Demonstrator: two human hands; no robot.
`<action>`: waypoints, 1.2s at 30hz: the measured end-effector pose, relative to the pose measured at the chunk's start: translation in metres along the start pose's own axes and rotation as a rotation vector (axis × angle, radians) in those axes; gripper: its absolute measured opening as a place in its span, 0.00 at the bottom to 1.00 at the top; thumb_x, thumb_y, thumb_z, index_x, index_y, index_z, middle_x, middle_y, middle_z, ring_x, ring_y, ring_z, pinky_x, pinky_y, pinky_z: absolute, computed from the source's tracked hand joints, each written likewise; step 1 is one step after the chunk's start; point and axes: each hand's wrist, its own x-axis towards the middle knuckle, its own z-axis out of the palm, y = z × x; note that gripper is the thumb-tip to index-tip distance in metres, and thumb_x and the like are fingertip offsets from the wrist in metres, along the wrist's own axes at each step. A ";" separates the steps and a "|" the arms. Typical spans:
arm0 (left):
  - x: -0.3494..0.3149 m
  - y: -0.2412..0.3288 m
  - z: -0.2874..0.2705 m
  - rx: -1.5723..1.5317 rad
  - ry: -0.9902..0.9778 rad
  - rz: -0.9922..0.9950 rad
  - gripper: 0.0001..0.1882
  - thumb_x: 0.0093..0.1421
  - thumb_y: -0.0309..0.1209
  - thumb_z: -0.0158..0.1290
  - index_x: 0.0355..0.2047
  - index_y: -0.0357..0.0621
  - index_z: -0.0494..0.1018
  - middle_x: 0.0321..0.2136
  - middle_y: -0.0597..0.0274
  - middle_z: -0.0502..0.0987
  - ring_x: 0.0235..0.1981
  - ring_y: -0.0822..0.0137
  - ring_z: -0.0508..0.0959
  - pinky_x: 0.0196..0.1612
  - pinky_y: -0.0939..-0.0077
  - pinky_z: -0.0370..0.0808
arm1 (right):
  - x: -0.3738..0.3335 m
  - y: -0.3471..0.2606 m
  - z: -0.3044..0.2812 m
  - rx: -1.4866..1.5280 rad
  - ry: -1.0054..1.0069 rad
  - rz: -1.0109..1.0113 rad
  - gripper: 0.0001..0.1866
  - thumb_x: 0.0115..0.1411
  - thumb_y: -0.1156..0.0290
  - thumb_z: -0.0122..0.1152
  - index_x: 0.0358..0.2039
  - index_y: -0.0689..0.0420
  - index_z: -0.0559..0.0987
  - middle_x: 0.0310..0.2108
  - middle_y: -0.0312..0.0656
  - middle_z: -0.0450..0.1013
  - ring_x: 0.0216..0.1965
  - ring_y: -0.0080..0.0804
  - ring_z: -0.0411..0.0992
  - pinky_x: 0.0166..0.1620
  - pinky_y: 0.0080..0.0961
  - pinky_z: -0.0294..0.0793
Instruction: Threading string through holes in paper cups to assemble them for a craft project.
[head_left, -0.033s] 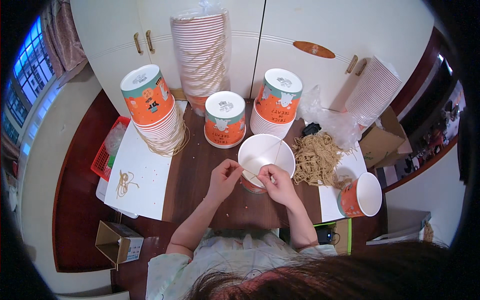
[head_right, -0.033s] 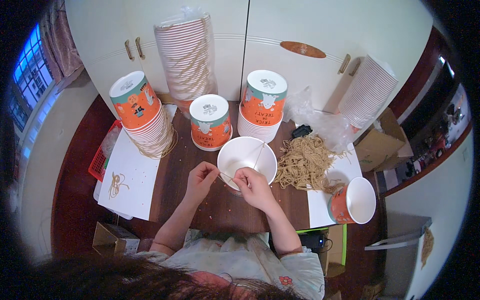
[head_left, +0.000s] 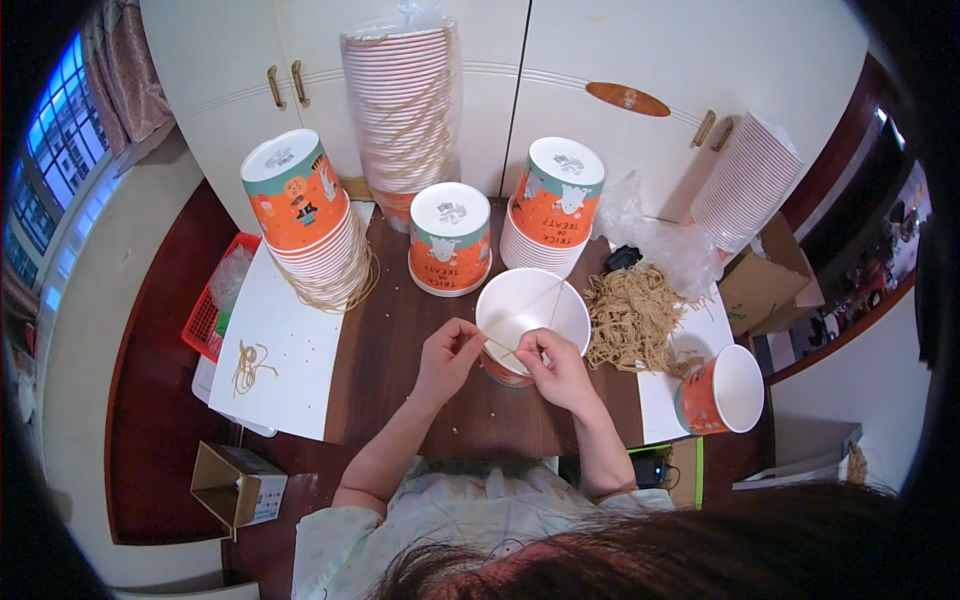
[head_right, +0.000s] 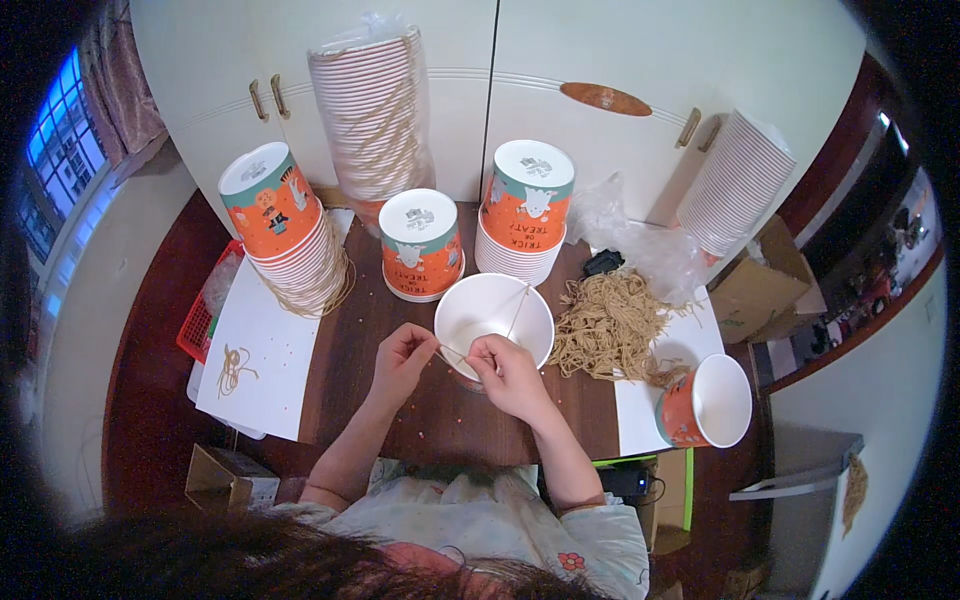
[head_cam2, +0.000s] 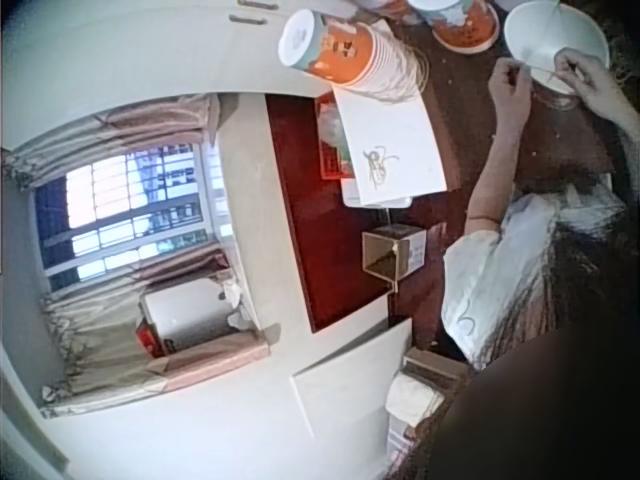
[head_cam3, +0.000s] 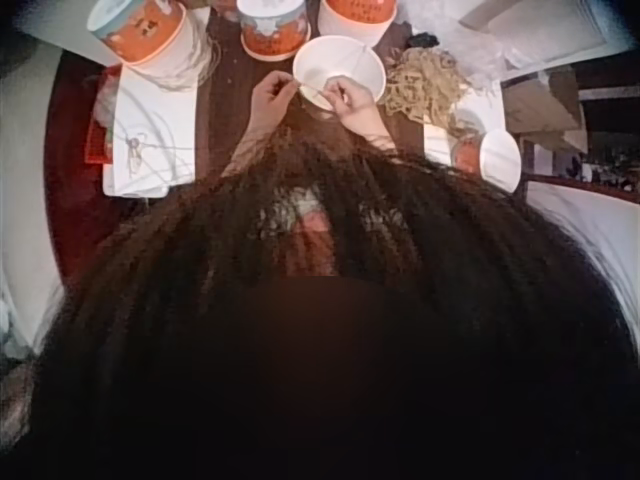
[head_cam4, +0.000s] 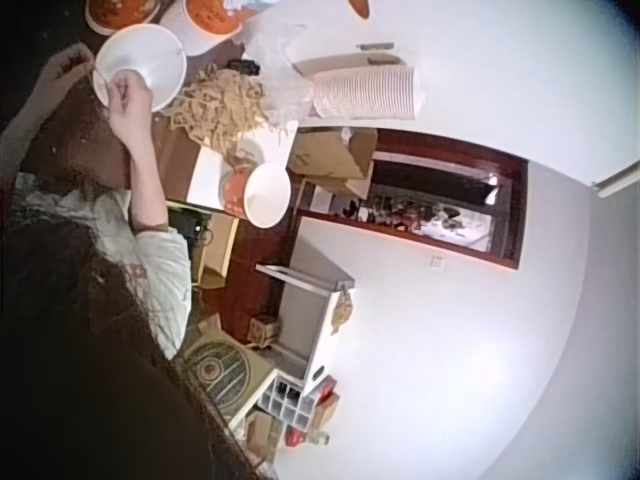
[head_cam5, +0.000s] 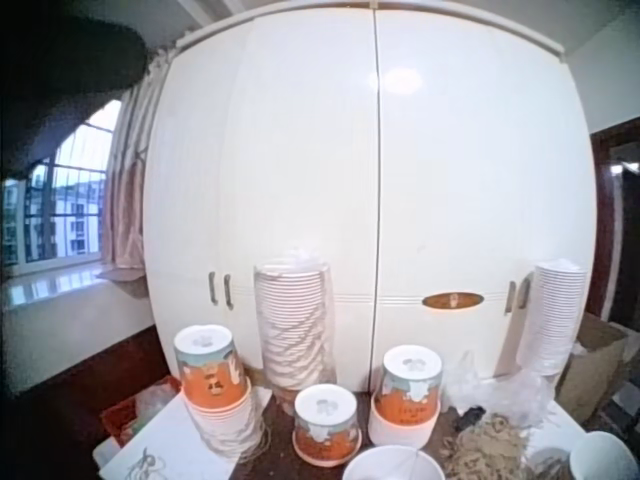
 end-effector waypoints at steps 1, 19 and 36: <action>0.000 0.000 0.000 -0.020 0.000 0.000 0.01 0.54 0.23 0.49 0.27 0.39 0.69 0.21 0.71 0.69 0.22 0.83 0.66 0.26 0.89 0.63 | 0.000 0.000 0.000 0.000 0.001 0.000 0.03 0.51 0.75 0.55 0.26 0.60 0.71 0.20 0.38 0.69 0.21 0.25 0.67 0.25 0.19 0.65; -0.004 -0.007 -0.008 0.370 -0.016 0.055 0.05 0.48 0.24 0.54 0.26 0.41 0.70 0.24 0.64 0.69 0.24 0.75 0.70 0.27 0.82 0.67 | 0.000 0.014 -0.001 0.403 -0.094 0.096 0.03 0.52 0.76 0.55 0.26 0.59 0.70 0.19 0.29 0.64 0.21 0.14 0.58 0.23 0.14 0.57; 0.000 0.031 0.003 0.595 -0.073 0.466 0.07 0.41 0.22 0.57 0.22 0.41 0.70 0.26 0.63 0.72 0.31 0.64 0.70 0.32 0.75 0.69 | 0.022 -0.010 -0.005 0.228 -0.146 -0.043 0.10 0.51 0.82 0.53 0.34 0.58 0.66 0.27 0.34 0.67 0.29 0.17 0.64 0.35 0.14 0.63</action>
